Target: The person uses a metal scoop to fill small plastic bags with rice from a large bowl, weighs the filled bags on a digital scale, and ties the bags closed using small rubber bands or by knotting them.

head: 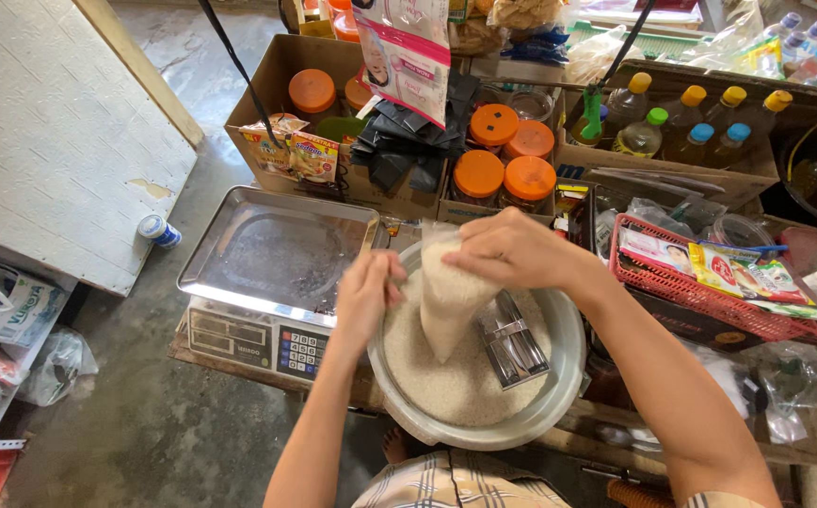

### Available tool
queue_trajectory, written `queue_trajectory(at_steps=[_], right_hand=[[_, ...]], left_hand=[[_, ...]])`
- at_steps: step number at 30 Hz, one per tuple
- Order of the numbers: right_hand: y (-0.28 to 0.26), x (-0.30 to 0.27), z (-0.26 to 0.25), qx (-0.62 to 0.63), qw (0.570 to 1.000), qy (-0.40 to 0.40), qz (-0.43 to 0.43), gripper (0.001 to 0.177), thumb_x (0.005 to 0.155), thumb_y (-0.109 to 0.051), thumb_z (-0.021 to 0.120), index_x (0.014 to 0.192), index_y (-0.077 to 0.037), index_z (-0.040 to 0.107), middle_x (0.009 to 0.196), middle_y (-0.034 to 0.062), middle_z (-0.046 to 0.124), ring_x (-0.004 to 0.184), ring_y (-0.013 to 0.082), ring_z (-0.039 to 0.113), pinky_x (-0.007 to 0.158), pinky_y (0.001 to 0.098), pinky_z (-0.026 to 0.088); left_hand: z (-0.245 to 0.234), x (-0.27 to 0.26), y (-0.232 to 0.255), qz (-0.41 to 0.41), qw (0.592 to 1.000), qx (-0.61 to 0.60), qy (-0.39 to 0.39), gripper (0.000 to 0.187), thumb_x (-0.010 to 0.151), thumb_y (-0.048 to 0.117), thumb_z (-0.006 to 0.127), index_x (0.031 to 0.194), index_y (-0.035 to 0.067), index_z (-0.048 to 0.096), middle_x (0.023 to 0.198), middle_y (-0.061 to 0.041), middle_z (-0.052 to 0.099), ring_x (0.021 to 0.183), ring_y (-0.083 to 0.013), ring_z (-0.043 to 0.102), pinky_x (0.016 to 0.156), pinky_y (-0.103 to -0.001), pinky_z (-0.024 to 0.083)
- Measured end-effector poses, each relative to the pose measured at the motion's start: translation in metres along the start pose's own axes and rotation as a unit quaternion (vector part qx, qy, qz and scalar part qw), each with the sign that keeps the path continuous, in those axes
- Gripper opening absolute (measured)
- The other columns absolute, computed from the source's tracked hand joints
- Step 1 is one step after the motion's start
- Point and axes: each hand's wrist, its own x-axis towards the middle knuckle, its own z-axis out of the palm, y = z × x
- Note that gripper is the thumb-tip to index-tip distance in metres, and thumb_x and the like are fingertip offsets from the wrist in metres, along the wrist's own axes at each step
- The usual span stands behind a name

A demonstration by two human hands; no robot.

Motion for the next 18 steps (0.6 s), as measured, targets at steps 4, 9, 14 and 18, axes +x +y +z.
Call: queue_trajectory(at_steps=[4, 9, 14, 18], right_hand=[[-0.016, 0.005, -0.023, -0.043, 0.996, 0.074, -0.015, 0.038, 0.100, -0.019, 0.068, 0.067, 0.000, 0.060, 0.062, 0.0097, 0.053, 0.056, 0.0280, 0.056, 0.053, 0.0412, 0.039], [-0.040, 0.006, -0.034, -0.093, 0.992, 0.089, 0.000, 0.036, 0.097, -0.019, 0.070, 0.068, 0.000, 0.063, 0.063, 0.0110, 0.054, 0.056, 0.0292, 0.055, 0.052, 0.0421, 0.038], [-0.049, 0.001, -0.038, -0.089, 0.988, 0.123, 0.011, 0.026, 0.097, -0.018, 0.068, 0.077, -0.001, 0.070, 0.066, 0.0101, 0.057, 0.056, 0.0268, 0.055, 0.051, 0.0397, 0.039], [-0.045, -0.006, -0.042, -0.090, 0.987, 0.126, 0.038, 0.036, 0.098, -0.018, 0.070, 0.068, 0.002, 0.062, 0.064, 0.0118, 0.053, 0.055, 0.0274, 0.052, 0.052, 0.0402, 0.038]], left_hand=[[0.047, 0.009, -0.126, -0.132, 0.988, -0.033, -0.077, 0.062, 0.110, 0.048, 0.034, 0.118, -0.006, 0.063, 0.097, -0.018, 0.068, 0.080, -0.0226, 0.067, 0.075, -0.036, 0.056], [0.091, 0.012, -0.133, -0.438, 0.837, -0.283, -0.164, 0.091, 0.093, 0.078, 0.021, 0.128, 0.006, 0.064, 0.111, -0.015, 0.073, 0.090, -0.0263, 0.072, 0.080, -0.041, 0.054], [0.108, 0.012, -0.131, -0.424, 0.769, -0.412, -0.244, 0.076, 0.089, 0.076, 0.037, 0.122, 0.014, 0.064, 0.099, -0.012, 0.073, 0.077, -0.0296, 0.071, 0.066, -0.048, 0.056], [0.113, 0.019, -0.189, -0.334, 0.832, -0.361, -0.257, 0.038, 0.104, 0.039, 0.058, 0.125, 0.009, 0.068, 0.106, -0.010, 0.074, 0.087, -0.0231, 0.073, 0.069, -0.042, 0.057]])
